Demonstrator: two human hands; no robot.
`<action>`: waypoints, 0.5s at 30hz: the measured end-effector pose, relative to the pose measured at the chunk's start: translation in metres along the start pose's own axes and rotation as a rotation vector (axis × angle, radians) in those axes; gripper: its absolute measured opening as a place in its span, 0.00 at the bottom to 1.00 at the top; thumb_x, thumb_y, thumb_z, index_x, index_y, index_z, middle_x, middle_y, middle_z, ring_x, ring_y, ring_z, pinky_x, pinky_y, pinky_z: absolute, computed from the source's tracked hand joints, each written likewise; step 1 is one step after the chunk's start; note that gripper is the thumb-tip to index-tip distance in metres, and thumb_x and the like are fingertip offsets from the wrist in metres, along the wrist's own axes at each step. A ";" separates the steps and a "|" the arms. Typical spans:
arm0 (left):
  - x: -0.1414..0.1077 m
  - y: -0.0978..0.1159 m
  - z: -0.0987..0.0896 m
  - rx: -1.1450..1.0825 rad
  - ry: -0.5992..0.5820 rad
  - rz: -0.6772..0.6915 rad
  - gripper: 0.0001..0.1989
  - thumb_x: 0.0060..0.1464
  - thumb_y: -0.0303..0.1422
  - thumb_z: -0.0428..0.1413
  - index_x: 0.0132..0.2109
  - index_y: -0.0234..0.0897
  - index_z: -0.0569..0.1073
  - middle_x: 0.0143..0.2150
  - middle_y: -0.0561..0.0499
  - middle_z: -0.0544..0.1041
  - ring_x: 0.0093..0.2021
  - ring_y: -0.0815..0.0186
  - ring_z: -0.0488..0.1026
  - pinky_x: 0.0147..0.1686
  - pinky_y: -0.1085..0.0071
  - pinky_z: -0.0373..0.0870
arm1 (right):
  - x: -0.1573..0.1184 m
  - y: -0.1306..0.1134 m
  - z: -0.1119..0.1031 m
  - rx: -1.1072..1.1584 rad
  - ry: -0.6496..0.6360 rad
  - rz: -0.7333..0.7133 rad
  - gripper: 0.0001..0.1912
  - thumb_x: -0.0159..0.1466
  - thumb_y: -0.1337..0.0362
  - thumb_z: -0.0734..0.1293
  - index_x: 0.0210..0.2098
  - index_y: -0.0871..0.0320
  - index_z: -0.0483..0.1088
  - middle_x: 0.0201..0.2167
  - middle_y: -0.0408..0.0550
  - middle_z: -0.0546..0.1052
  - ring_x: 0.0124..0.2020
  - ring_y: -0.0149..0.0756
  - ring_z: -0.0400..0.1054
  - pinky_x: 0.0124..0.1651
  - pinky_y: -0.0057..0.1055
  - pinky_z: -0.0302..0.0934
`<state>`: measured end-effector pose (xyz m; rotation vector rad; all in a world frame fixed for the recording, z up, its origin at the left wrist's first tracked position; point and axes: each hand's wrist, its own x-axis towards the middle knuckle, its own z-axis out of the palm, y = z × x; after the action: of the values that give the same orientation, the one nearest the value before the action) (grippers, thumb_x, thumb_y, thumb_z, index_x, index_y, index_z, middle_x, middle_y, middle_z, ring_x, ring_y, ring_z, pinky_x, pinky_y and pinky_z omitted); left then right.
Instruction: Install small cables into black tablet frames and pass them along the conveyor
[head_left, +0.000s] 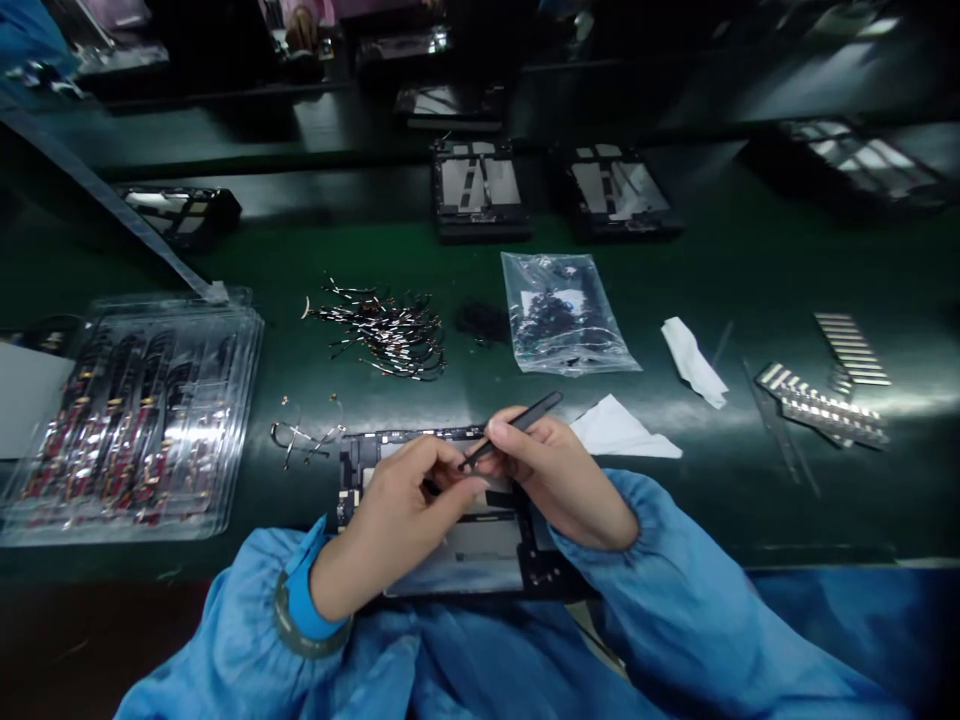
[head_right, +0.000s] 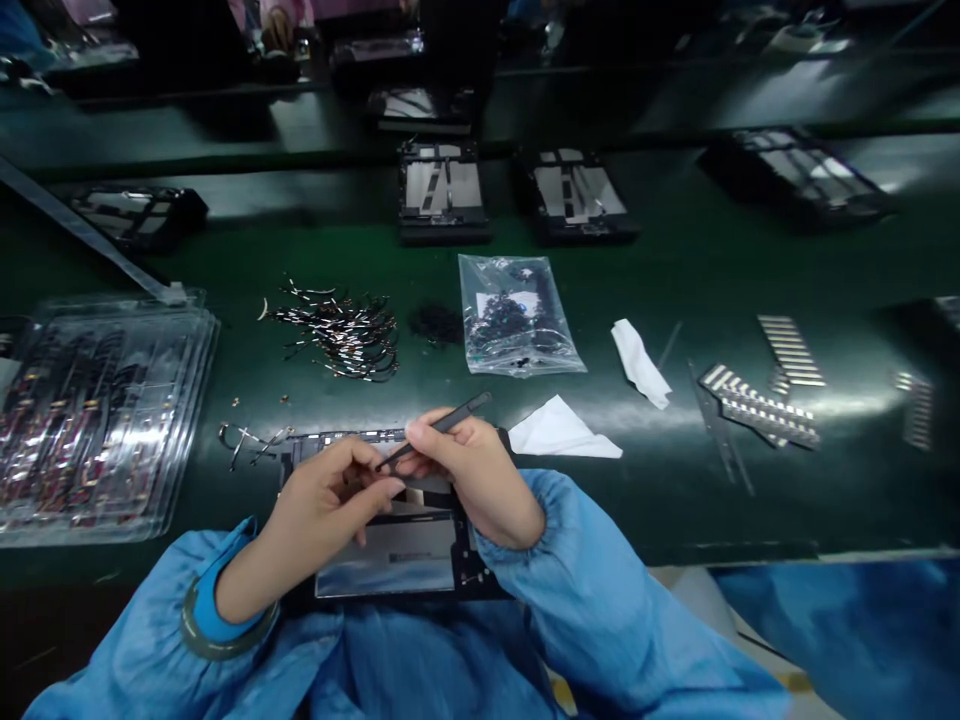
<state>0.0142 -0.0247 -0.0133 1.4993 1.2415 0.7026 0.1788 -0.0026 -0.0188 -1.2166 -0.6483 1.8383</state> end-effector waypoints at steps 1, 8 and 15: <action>0.000 0.000 0.000 -0.010 -0.003 -0.010 0.06 0.54 0.35 0.56 0.34 0.38 0.69 0.25 0.55 0.70 0.24 0.71 0.69 0.21 0.78 0.67 | 0.001 0.001 0.001 0.018 -0.006 0.022 0.18 0.45 0.53 0.76 0.24 0.58 0.69 0.18 0.41 0.76 0.20 0.25 0.69 0.25 0.19 0.61; -0.003 -0.005 0.001 -0.020 -0.027 -0.061 0.07 0.55 0.36 0.54 0.36 0.38 0.69 0.25 0.56 0.70 0.23 0.71 0.68 0.20 0.77 0.66 | 0.003 0.005 0.001 0.047 -0.038 0.060 0.18 0.46 0.53 0.76 0.24 0.59 0.70 0.18 0.40 0.75 0.20 0.24 0.68 0.25 0.18 0.61; -0.006 -0.016 -0.025 0.159 0.117 -0.101 0.11 0.52 0.37 0.56 0.41 0.38 0.69 0.27 0.55 0.69 0.25 0.71 0.68 0.24 0.76 0.64 | 0.012 0.004 -0.008 -0.320 0.192 -0.248 0.18 0.48 0.51 0.73 0.25 0.58 0.69 0.16 0.42 0.73 0.16 0.27 0.64 0.19 0.23 0.59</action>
<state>-0.0158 -0.0223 -0.0199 1.5295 1.4804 0.6444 0.1824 0.0048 -0.0310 -1.4275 -0.9629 1.4284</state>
